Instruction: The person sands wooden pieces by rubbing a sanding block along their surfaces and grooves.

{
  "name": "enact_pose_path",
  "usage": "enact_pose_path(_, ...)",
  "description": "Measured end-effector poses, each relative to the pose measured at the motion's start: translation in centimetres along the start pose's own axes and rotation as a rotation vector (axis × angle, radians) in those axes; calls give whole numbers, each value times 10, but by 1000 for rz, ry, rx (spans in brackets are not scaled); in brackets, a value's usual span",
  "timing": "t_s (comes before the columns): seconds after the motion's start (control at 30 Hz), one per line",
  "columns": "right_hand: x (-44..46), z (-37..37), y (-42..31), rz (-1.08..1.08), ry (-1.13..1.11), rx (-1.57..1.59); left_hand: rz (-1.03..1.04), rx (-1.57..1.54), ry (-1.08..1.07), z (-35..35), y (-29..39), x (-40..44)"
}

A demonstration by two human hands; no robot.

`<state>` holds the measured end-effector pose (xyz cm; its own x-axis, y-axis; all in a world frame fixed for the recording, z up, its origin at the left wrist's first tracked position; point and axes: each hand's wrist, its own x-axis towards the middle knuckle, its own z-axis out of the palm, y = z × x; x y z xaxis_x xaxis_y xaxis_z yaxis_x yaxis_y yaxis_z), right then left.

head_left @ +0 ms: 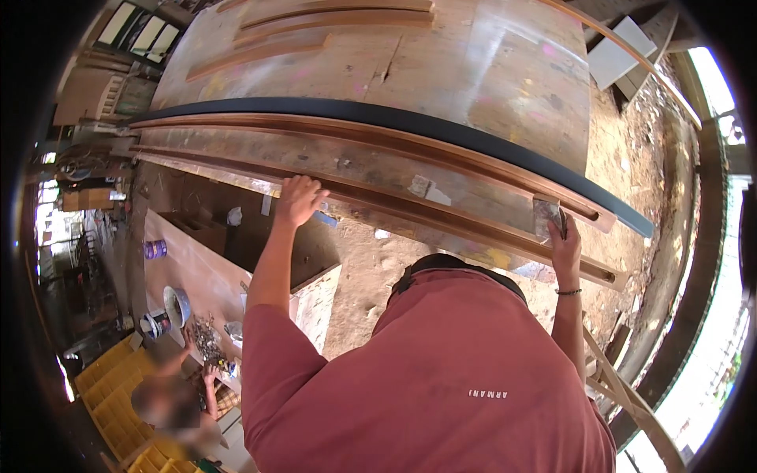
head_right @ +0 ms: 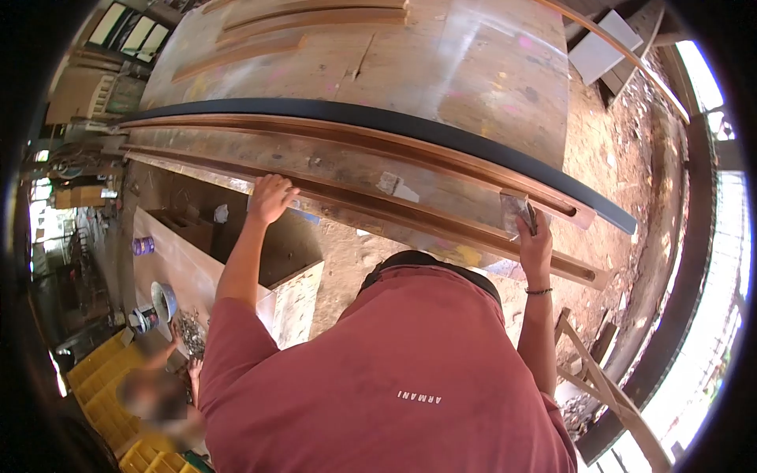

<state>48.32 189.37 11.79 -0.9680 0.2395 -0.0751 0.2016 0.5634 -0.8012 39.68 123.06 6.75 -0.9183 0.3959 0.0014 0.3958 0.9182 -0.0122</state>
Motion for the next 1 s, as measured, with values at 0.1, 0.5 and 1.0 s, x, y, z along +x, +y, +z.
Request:
enact_pose_path(0.1, -5, -20, 12, -39, 49, -28, -2, 44, 48, -2, -13, -2)
enact_pose_path(0.5, -45, -103, 53, -90, 4, -327, 180, -82, -30, -7, 102, 32)
enact_pose_path(1.0, -46, -88, 66, -338, -280, -502, 228, -293, -28, -8, 285, 55)
